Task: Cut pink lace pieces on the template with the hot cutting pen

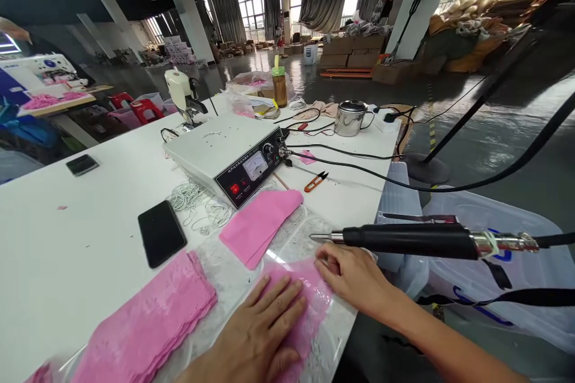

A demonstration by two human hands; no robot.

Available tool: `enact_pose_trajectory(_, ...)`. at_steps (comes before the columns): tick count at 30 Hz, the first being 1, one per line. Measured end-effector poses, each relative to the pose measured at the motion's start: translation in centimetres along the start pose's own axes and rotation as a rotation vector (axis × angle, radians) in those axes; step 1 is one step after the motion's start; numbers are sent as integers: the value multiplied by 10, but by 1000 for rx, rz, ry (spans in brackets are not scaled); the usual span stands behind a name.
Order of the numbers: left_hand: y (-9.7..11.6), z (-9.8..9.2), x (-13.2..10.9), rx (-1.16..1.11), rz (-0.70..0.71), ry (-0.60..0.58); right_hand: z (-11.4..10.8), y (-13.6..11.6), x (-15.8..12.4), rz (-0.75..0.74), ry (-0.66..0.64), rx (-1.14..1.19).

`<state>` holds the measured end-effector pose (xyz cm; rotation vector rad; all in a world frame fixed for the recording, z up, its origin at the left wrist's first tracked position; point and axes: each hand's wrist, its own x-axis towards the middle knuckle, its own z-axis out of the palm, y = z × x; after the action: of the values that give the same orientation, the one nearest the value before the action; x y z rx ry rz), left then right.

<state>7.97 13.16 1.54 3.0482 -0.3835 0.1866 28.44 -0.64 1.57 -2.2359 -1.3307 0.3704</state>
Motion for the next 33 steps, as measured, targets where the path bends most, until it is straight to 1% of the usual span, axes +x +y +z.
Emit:
enact_pose_trajectory(4,0,0,1,-37,0,-9,-5,-6,10,28,-80,-4)
enact_pose_trajectory(10,2,-5,3,-77,-2,-10,-19,-7,12,46,-182,51)
enact_pose_trajectory(14,3,-7,2,-85,24,-5,-24,-5,10,66,-205,70)
enact_pose_trajectory(18,3,-9,2,-51,39,-17,-24,-2,7,70,-214,59)
enact_pose_trajectory(21,2,-12,3,-38,67,-34,-23,-1,4,69,-216,65)
enact_pose_trajectory(27,0,-14,2,-69,80,-10,-23,0,-2,73,-181,105)
enact_pose_trajectory(31,-1,-16,4,-46,94,2,-25,16,-14,85,-122,161)
enact_pose_trajectory(33,-2,-14,7,-36,97,10,-25,28,-22,106,-50,237)
